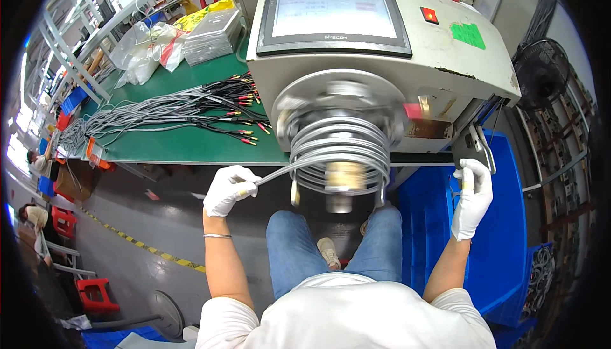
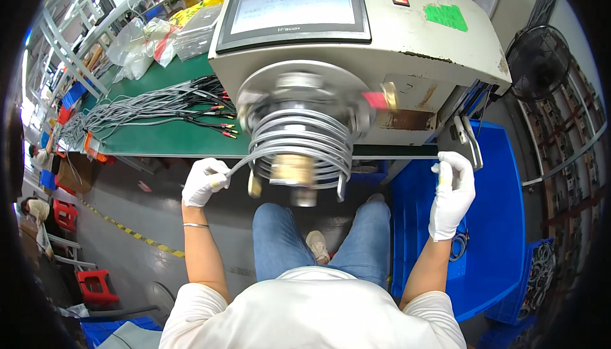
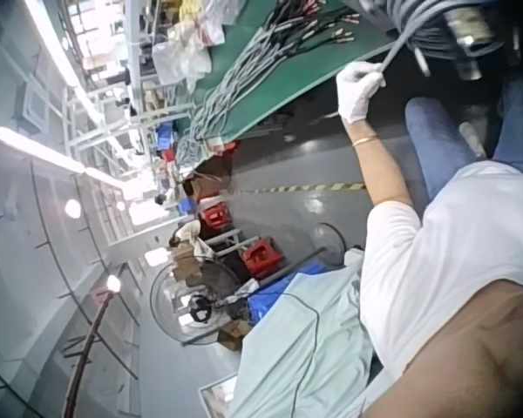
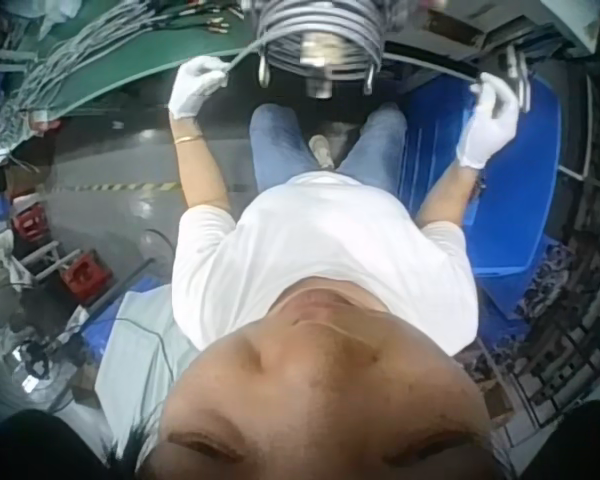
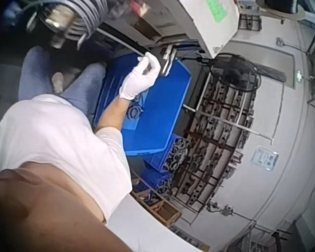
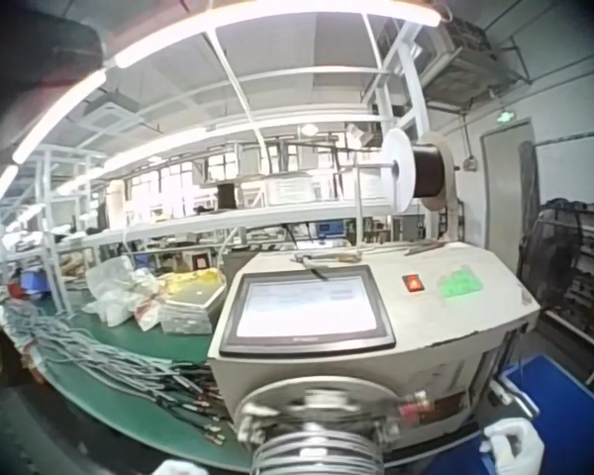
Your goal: Winding long industrial cables into coils using a machine and securing them.
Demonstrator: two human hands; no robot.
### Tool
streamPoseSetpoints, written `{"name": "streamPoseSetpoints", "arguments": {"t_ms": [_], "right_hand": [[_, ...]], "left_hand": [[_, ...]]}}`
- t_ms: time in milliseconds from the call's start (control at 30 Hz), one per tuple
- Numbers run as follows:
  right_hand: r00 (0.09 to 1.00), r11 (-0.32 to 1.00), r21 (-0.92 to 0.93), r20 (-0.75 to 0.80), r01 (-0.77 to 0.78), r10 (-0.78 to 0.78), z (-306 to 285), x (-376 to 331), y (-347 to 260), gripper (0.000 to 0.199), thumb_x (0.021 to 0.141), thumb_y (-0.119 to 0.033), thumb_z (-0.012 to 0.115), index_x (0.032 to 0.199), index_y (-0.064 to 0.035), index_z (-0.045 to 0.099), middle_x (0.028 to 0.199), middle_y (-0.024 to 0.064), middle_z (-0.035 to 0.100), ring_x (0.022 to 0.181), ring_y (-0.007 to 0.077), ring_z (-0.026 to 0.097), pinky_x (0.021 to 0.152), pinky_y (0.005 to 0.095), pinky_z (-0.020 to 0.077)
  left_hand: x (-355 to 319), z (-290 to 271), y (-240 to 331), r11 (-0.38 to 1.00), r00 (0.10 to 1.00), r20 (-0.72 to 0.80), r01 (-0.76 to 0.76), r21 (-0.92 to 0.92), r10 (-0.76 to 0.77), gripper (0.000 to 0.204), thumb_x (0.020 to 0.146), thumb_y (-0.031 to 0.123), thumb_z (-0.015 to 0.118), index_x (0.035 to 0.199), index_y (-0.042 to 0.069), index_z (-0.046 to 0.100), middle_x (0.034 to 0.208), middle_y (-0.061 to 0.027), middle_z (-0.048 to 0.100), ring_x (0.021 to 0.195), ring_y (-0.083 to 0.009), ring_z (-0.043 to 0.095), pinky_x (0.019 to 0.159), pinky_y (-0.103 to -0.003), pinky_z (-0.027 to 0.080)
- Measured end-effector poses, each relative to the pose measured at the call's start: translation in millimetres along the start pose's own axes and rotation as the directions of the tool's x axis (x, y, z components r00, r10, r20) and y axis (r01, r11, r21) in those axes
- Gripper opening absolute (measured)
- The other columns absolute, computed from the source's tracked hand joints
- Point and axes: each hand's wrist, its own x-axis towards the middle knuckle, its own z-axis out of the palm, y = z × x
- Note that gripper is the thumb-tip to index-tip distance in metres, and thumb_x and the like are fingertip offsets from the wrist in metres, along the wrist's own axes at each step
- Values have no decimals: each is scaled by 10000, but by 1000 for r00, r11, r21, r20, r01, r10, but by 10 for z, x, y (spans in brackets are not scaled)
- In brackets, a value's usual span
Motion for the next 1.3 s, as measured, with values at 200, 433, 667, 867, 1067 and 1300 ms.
{"name": "streamPoseSetpoints", "arguments": {"t_ms": [200,433,667,867,1067,1300], "right_hand": [[988,998,40,150,39,-45,242,-46,-189,108,891,-4,542,974,-1,612,944,53,598,771,104,565,725,229,457],[839,963,41,482,267,-253,518,-3,-444,369,763,-63,677,1115,-6,581,1082,88,560,928,180,581,866,297,463],[605,849,122,650,514,-460,822,220,-585,951,616,-376,834,1362,-18,367,1336,208,404,1232,344,436,1037,387,352],[666,902,207,615,379,-422,970,150,-548,983,584,-244,847,1392,-39,326,1216,148,429,1074,296,501,968,349,402],[704,882,95,566,462,-429,869,-159,-627,699,468,-50,748,1146,-38,579,998,138,515,893,287,525,820,359,435],[379,858,310,798,410,-470,486,-647,-420,528,510,-182,761,1006,-58,627,784,116,602,723,314,604,672,391,485]], "left_hand": [[-25,402,290,952,976,3,-211,-224,217,135,683,11,676,811,-17,646,703,-90,606,597,-149,548,535,-258,422],[-18,725,625,938,937,-110,-340,-73,331,443,654,-27,663,1092,-1,599,863,-28,567,662,-86,494,550,-217,411],[-15,851,830,884,926,246,-355,303,287,1316,482,218,920,1472,8,79,1081,-113,483,954,-222,533,903,-315,440],[142,991,612,770,883,215,-468,433,416,1188,628,129,839,1455,-19,0,1335,-244,422,1231,-310,472,1017,-361,401],[-192,1358,411,708,751,-160,-497,503,641,778,677,-107,616,1387,7,320,1209,-206,552,1023,-270,616,866,-333,491],[-738,1187,227,560,694,13,-591,580,719,230,728,-4,639,956,23,621,828,-118,658,768,-269,641,701,-327,506]]}}
